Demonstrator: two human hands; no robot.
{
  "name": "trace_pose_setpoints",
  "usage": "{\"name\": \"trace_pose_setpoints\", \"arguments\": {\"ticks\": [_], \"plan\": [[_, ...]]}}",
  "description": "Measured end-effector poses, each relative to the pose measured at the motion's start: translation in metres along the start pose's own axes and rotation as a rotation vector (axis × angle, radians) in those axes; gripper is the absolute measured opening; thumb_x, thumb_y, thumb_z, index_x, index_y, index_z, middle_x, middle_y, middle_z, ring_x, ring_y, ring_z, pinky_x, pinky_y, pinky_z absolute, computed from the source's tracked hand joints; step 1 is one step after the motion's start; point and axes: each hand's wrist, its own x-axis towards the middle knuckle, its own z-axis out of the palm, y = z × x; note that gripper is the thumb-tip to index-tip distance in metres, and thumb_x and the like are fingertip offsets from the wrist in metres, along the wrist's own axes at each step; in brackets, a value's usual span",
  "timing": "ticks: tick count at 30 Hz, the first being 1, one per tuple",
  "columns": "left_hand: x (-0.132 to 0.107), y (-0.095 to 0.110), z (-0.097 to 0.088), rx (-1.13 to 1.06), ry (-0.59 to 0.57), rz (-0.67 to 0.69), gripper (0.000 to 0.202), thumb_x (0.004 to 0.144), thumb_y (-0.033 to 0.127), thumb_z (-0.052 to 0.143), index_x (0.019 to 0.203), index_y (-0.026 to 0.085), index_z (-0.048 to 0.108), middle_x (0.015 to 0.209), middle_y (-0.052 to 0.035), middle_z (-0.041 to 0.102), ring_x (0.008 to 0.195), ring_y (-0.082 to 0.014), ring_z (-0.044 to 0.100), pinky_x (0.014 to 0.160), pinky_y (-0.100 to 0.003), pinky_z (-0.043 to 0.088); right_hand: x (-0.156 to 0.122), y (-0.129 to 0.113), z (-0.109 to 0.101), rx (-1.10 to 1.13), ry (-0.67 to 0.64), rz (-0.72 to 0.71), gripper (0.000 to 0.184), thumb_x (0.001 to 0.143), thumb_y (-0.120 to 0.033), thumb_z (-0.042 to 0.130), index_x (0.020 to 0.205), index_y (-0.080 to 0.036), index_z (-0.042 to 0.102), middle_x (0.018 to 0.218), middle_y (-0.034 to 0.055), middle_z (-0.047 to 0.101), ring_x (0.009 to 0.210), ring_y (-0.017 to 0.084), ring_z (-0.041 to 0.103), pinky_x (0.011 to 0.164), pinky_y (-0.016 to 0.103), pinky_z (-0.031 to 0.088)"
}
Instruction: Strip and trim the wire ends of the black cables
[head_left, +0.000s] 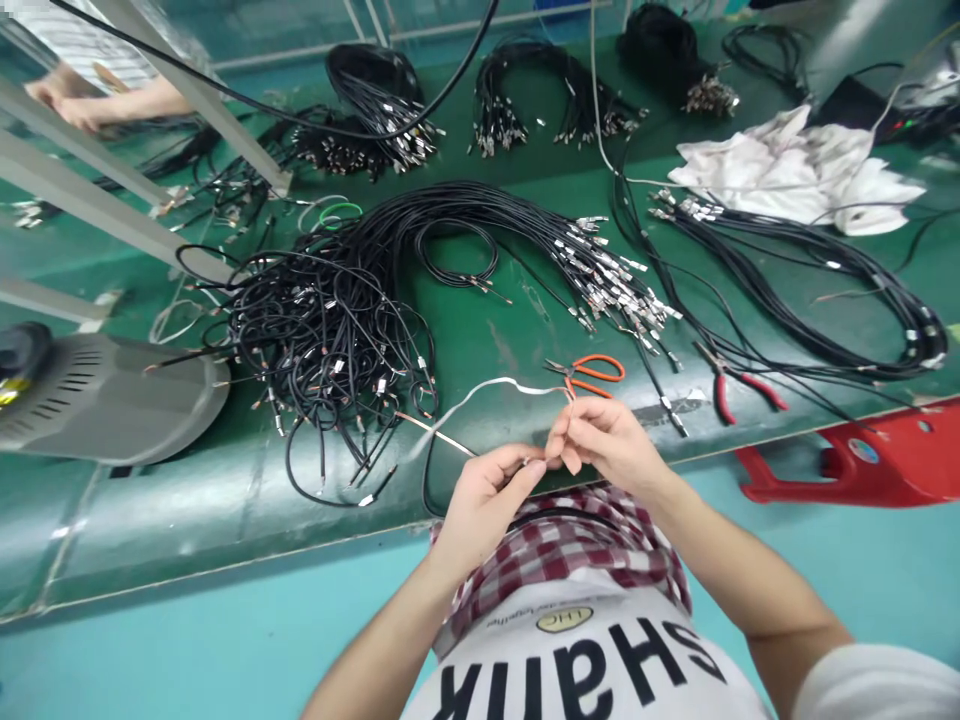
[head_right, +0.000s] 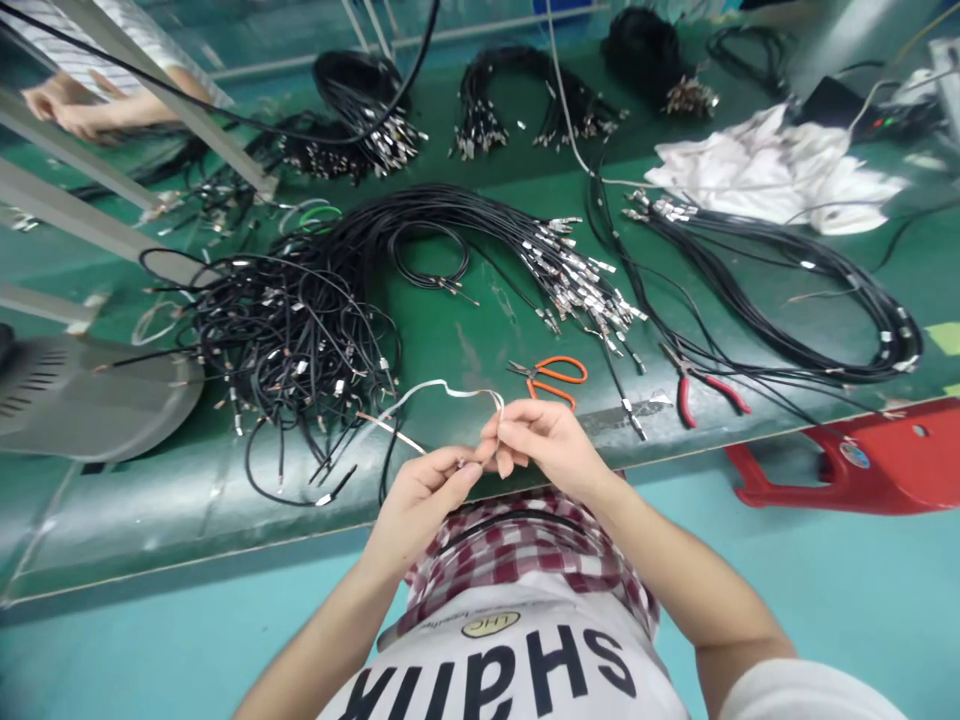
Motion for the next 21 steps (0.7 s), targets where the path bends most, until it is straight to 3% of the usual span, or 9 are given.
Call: {"name": "trace_pose_setpoints", "arguments": {"ticks": [2,4,6,8,12,14,16,18,21], "plan": [[-0.003,0.004,0.001,-0.041,0.073,0.021,0.034,0.095,0.039,0.06,0.122,0.019,0.061,0.059,0.0072,0.043,0.052,-0.0061,0.027,0.051,-0.02,0.023,-0.001,-0.012,-0.005,-0.423,0.145,-0.222,0.014,0.096,-0.032,0.064,0.101,-0.021,0.071,0.085,0.0045,0.073,0.061,0.013,0.062,0.062,0.029,0.052],[-0.009,0.01,0.001,0.026,0.143,0.08,0.028,0.096,0.035,0.059,0.12,0.021,0.062,0.059,0.0071,0.044,0.052,-0.0059,0.031,0.051,-0.019,0.026,-0.002,-0.026,-0.014,-0.985,0.216,-0.516,0.017,0.095,-0.022,0.063,0.11,-0.023,0.072,0.098,0.0061,0.074,0.081,0.018,0.067,0.077,0.034,0.052],[-0.017,0.018,0.001,0.179,0.179,0.174,0.017,0.097,0.03,0.058,0.106,0.02,0.068,0.068,0.0032,0.057,0.057,-0.006,0.043,0.054,-0.018,0.033,-0.003,-0.041,-0.023,-1.435,0.133,-0.73,0.027,0.094,-0.014,0.062,0.119,-0.021,0.069,0.105,0.0069,0.074,0.093,0.021,0.066,0.083,0.036,0.049],[-0.024,0.027,0.002,0.325,0.231,0.325,0.014,0.096,0.022,0.058,0.101,0.021,0.071,0.082,0.0006,0.067,0.066,-0.0069,0.053,0.061,-0.018,0.041,-0.005,-0.054,-0.028,-1.67,-0.019,-0.834,0.032,0.094,-0.012,0.06,0.125,-0.018,0.066,0.106,0.0074,0.074,0.091,0.021,0.065,0.078,0.036,0.047],[-0.025,0.042,0.002,0.526,0.371,0.679,0.03,0.091,0.007,0.061,0.114,0.022,0.071,0.098,-0.0012,0.068,0.085,-0.0094,0.063,0.076,-0.02,0.049,-0.008,-0.07,-0.025,-1.785,-0.256,-0.936,0.031,0.098,-0.012,0.05,0.123,-0.018,0.066,0.107,0.007,0.074,0.089,0.019,0.063,0.073,0.035,0.044],[-0.019,0.047,0.002,0.61,0.35,0.737,0.032,0.09,0.005,0.06,0.117,0.02,0.07,0.111,-0.004,0.068,0.099,-0.012,0.064,0.086,-0.021,0.05,-0.01,-0.074,-0.02,-1.784,-0.298,-0.991,0.031,0.098,-0.013,0.047,0.119,-0.021,0.069,0.106,0.0053,0.074,0.086,0.018,0.064,0.07,0.035,0.042],[-0.01,0.05,0.002,0.635,0.286,0.687,0.028,0.092,0.008,0.059,0.116,0.018,0.07,0.117,-0.0053,0.069,0.109,-0.0138,0.064,0.095,-0.023,0.049,-0.011,-0.075,-0.017,-1.753,-0.314,-1.038,0.031,0.097,-0.015,0.05,0.119,-0.023,0.07,0.106,0.0037,0.075,0.084,0.017,0.064,0.066,0.035,0.039],[0.001,0.052,0.001,0.57,0.196,0.539,0.023,0.096,0.017,0.057,0.114,0.017,0.072,0.114,-0.0048,0.07,0.107,-0.014,0.064,0.097,-0.023,0.048,-0.011,-0.076,-0.015,-1.717,-0.326,-1.092,0.03,0.095,-0.016,0.055,0.12,-0.024,0.07,0.109,0.0034,0.074,0.087,0.017,0.065,0.064,0.034,0.037],[0.013,0.054,-0.002,0.325,-0.01,0.255,0.027,0.099,0.032,0.054,0.1,0.015,0.075,0.096,-0.0045,0.073,0.091,-0.0143,0.065,0.087,-0.023,0.049,-0.01,-0.075,-0.015,-1.762,-0.354,-1.205,0.023,0.094,-0.021,0.06,0.113,-0.024,0.073,0.113,0.003,0.073,0.091,0.016,0.065,0.062,0.032,0.037]]}}
